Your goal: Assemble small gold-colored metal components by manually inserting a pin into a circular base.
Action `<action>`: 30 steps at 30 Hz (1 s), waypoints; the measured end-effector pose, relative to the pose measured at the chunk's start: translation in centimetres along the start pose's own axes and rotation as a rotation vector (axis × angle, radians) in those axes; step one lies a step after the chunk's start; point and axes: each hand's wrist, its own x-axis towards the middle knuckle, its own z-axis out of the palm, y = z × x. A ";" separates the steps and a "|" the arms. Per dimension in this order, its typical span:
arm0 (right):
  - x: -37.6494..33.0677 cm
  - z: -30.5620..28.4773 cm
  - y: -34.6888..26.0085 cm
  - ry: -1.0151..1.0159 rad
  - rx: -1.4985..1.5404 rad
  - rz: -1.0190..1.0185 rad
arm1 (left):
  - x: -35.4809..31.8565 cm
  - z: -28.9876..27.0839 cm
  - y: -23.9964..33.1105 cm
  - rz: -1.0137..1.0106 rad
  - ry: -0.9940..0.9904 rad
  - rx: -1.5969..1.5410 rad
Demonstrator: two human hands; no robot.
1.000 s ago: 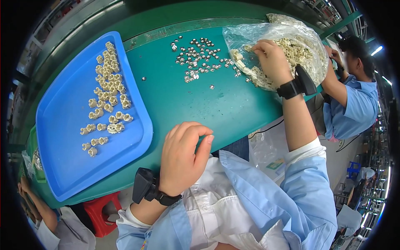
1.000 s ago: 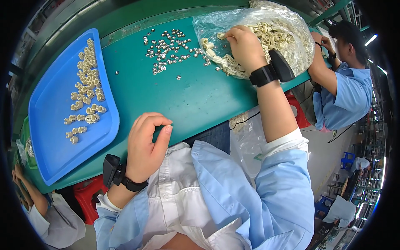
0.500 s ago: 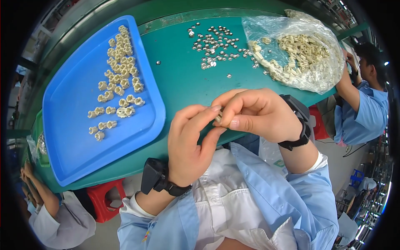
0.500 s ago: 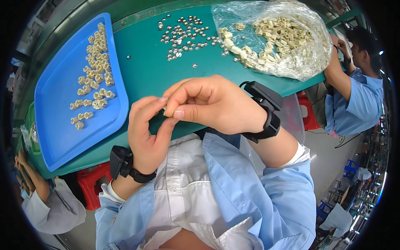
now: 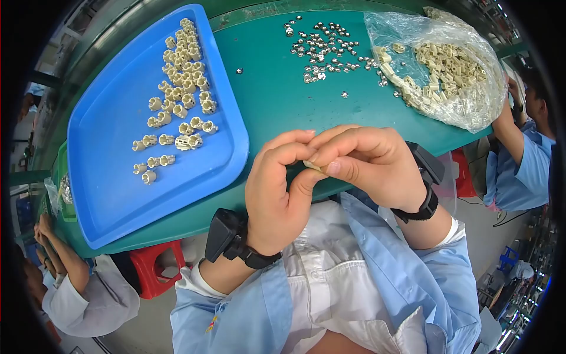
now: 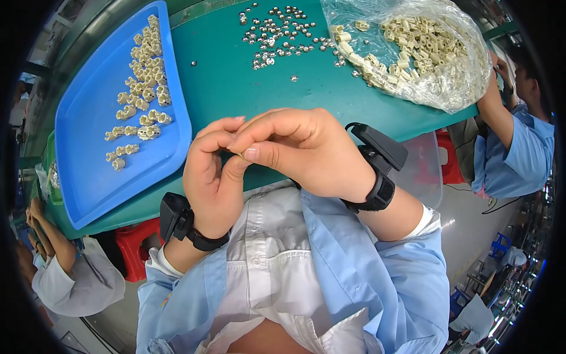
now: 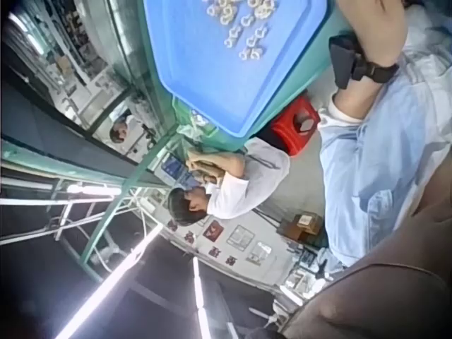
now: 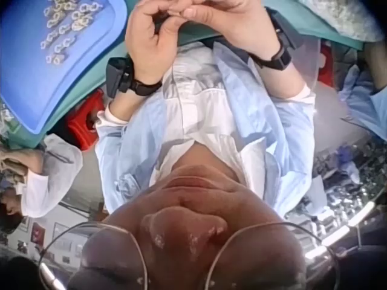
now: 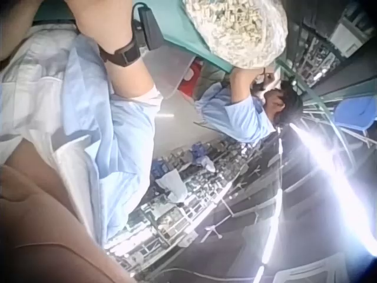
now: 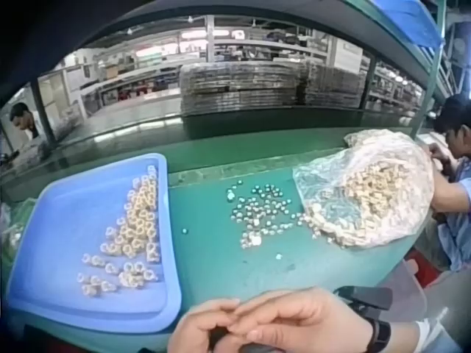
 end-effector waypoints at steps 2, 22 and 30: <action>0.0 0.1 0.3 0.041 -0.166 -0.115 | -0.2 0.2 -0.1 -0.052 0.032 -0.106; 0.5 0.6 -0.3 0.106 -0.035 0.108 | 0.1 -1.0 0.1 -0.229 -0.104 -0.527; 0.6 0.2 -0.4 0.010 0.030 0.092 | 0.0 -1.2 0.4 -0.267 -0.146 -0.620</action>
